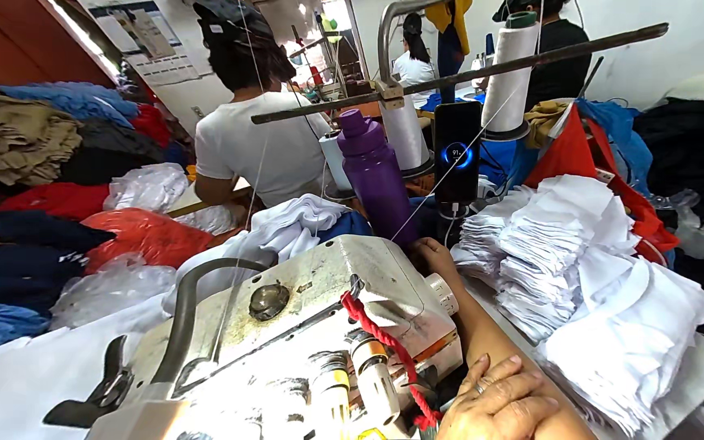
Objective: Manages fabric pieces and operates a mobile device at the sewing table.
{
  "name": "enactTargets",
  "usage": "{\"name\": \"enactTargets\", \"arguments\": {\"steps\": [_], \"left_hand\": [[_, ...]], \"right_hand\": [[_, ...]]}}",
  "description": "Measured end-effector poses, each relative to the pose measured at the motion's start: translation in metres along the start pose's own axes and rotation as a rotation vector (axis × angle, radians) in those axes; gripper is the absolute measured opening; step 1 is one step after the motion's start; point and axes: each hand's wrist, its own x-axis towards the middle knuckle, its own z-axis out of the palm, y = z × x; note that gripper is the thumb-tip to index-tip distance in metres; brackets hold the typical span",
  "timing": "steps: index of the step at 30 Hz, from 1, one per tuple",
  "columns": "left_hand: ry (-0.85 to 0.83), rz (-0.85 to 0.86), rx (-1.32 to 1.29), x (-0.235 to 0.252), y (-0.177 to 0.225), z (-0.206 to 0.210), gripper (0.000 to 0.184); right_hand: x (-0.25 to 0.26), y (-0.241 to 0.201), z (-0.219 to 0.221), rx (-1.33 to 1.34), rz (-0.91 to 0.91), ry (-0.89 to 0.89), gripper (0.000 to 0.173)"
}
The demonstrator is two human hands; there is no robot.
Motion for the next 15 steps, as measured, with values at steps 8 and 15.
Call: {"name": "enactTargets", "arguments": {"steps": [8,15], "left_hand": [[-0.004,0.005,-0.001,-0.0003,-0.0005,-0.0004,0.027],[0.002,0.004,-0.005,-0.0005,-0.0007,-0.0002,0.027]], "right_hand": [[-0.0004,-0.0012,-0.0001,0.016,0.009,-0.003,0.026],[-0.0014,-0.0035,-0.0002,0.003,0.024,-0.001,0.027]]}}
